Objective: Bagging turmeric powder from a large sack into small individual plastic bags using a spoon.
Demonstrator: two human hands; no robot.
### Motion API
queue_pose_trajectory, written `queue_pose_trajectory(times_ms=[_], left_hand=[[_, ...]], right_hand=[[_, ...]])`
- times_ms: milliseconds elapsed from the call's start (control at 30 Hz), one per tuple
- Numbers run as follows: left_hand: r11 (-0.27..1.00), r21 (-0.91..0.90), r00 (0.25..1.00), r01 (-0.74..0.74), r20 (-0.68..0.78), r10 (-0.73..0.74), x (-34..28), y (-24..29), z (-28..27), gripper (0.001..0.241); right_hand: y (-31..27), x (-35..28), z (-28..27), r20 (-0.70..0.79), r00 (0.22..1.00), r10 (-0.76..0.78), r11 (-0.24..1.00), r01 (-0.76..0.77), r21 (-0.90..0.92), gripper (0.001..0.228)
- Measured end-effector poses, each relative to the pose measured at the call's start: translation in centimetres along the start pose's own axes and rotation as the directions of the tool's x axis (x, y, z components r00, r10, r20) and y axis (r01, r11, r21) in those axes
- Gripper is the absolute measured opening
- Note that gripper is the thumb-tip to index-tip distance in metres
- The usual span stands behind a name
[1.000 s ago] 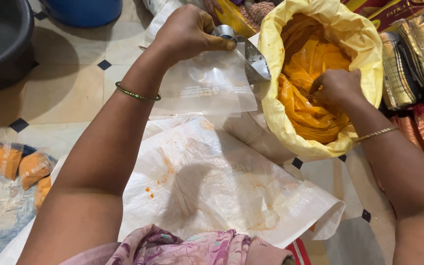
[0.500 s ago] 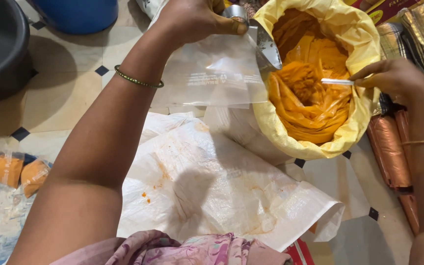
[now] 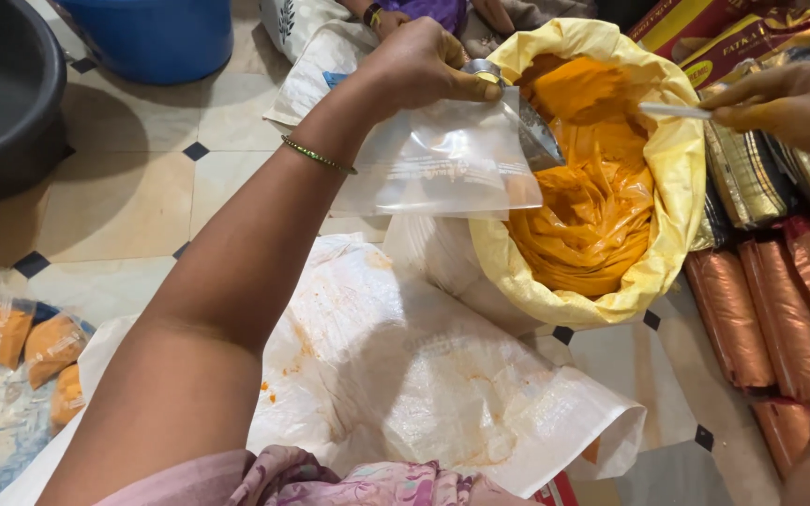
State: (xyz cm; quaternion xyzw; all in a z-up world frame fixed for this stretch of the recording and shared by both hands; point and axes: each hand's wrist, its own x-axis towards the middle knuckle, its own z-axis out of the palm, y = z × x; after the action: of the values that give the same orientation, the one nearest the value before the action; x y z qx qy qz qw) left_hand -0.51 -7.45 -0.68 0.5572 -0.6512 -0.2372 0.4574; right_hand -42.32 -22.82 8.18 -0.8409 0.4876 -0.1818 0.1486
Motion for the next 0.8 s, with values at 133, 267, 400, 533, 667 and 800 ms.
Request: queue_pose_trajectory(times_ms=[133,267,400,533,667,800], left_hand=[[0.995,-0.097,0.999,0.037,-0.006,-0.038,-0.1,-0.7,0.2,0.039],[0.974,-0.224,0.999,0.045,0.014,-0.042,-0.7,-2.3,0.3,0.035],[0.985,-0.168,0.998,0.050,-0.027,-0.055,-2.2,-2.2,0.5,0.039],[0.977,-0.201,0.993,0.068,-0.077,-0.085,-3.4,-1.7,0.2,0.034],[0.994,-0.089,0.994,0.065,-0.086,-0.073,-4.5,-1.5,-0.9,0.041],[0.994,0.112,0.991,0.008,-0.135,0.007,-6.4,-1.4,-1.8,0.041]], right_hand=[[-8.7,-4.3,4.8,-0.124,0.930,-0.345,0.917,0.307,-0.254,0.014],[-8.7,-7.0,9.1,-0.208,0.721,-0.661,0.676,0.451,-0.583,0.009],[-9.4,-9.3,9.5,-0.254,0.502,-0.826,0.481,0.396,-0.782,0.024],[-10.9,-10.5,7.6,-0.205,0.459,-0.865,0.379,0.326,-0.866,0.029],[-11.5,-12.0,5.5,-0.142,0.644,-0.752,0.394,0.266,-0.880,0.022],[-12.0,-12.1,6.6,-0.011,0.882,-0.471,0.312,0.155,-0.937,0.014]])
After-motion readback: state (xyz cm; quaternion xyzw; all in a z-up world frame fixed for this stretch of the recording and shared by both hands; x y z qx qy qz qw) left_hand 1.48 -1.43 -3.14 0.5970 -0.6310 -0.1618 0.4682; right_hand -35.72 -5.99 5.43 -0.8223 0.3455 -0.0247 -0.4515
